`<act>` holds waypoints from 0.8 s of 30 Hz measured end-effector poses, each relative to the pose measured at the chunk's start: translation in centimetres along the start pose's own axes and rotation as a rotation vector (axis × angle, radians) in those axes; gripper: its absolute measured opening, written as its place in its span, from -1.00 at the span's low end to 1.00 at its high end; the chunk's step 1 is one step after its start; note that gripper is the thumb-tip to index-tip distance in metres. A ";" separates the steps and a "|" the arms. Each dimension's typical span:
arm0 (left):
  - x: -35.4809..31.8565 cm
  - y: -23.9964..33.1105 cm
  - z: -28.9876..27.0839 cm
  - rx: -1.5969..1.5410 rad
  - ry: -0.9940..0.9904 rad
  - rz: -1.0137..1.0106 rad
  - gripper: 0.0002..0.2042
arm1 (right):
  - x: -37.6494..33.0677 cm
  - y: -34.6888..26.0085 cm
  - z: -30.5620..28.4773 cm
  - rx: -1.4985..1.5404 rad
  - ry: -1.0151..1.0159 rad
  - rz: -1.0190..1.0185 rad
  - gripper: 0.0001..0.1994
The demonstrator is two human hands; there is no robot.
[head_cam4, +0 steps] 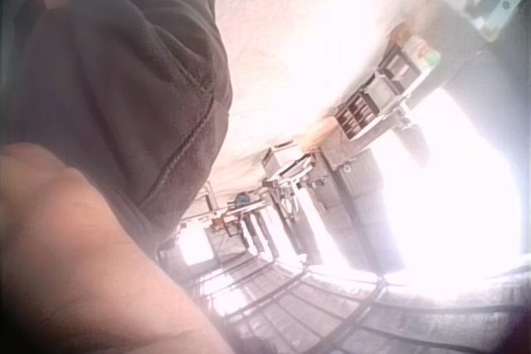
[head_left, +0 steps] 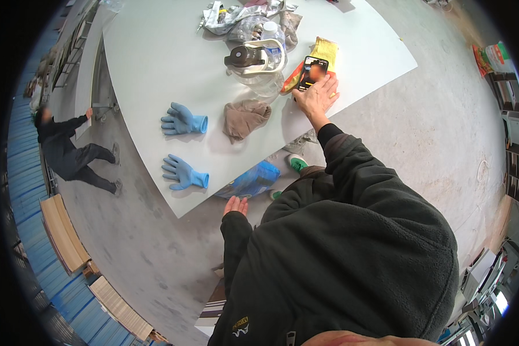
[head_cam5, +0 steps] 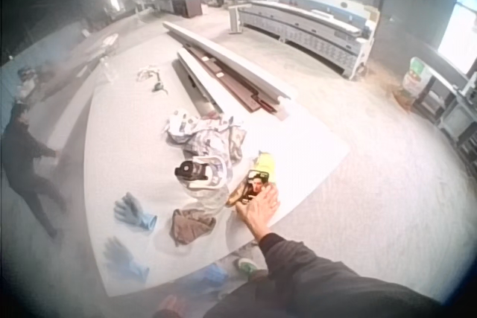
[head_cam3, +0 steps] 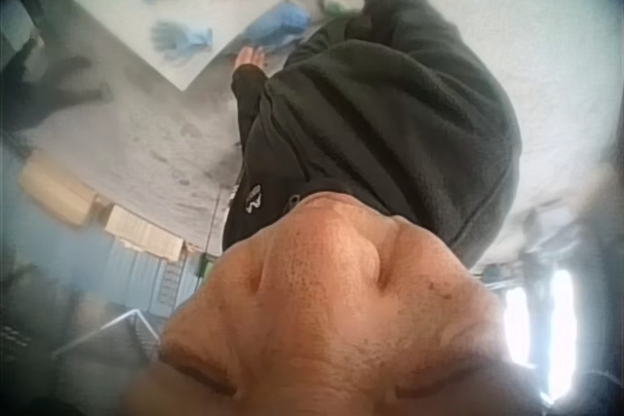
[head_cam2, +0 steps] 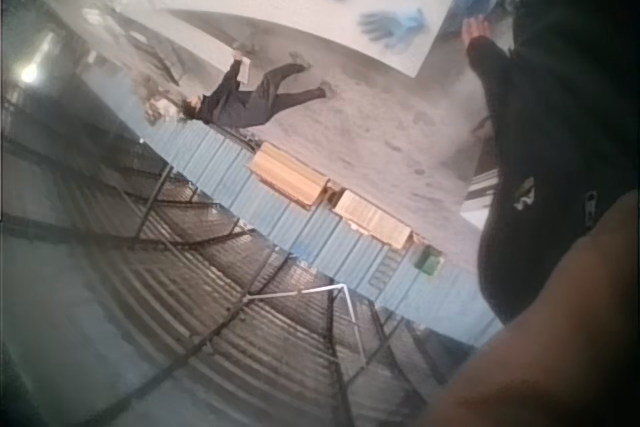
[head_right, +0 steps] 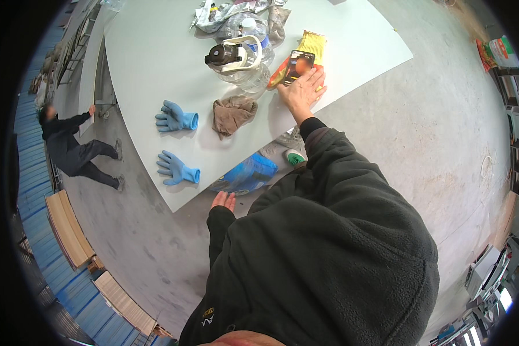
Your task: The person lifts and stacks white flat panels on a workbench, aligning them by hand. The person also places a dark rectangular panel and a long brown trim piece on top of the stack.
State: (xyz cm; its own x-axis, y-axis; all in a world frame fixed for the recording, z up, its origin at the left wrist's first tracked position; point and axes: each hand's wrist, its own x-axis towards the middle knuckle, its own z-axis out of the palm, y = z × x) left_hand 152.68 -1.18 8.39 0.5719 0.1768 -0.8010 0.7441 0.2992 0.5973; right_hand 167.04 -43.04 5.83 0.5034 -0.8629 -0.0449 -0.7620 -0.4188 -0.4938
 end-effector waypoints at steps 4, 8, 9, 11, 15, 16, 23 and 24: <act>-0.3 0.2 -0.2 0.010 0.011 0.002 -0.55 | -0.3 0.5 -0.2 0.011 -0.013 -0.003 0.21; -0.3 0.2 -0.2 0.007 -0.012 0.005 -0.54 | -0.2 0.6 -0.8 0.078 -0.072 0.012 0.16; -0.3 0.2 -0.2 0.006 -0.013 0.011 -0.54 | -0.2 0.6 -1.0 0.099 -0.088 0.018 0.15; -0.2 0.2 -0.2 0.005 -0.021 0.011 -0.54 | -0.3 0.8 -1.2 0.114 -0.100 0.005 0.13; -0.1 0.2 -0.2 -0.001 -0.041 -0.001 -0.54 | 0.4 2.0 -1.5 0.138 -0.060 -0.020 0.07; 0.0 0.2 -0.2 -0.008 -0.023 0.001 -0.54 | 0.8 2.4 -1.5 0.155 -0.048 -0.020 0.04; 0.2 -0.3 0.0 0.029 -0.023 -0.013 -0.54 | 4.1 4.3 -0.7 0.223 -0.029 0.009 -0.19; 0.2 -0.3 0.0 0.028 -0.028 -0.015 -0.54 | 4.4 4.2 -0.5 0.222 -0.024 0.011 -0.20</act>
State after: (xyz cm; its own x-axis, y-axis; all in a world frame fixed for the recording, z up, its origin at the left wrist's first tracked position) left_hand 152.56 -1.21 8.04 0.5699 0.1457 -0.8087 0.7617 0.2755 0.5864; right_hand 165.84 -48.79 3.95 0.5072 -0.8589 -0.0704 -0.6605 -0.3350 -0.6719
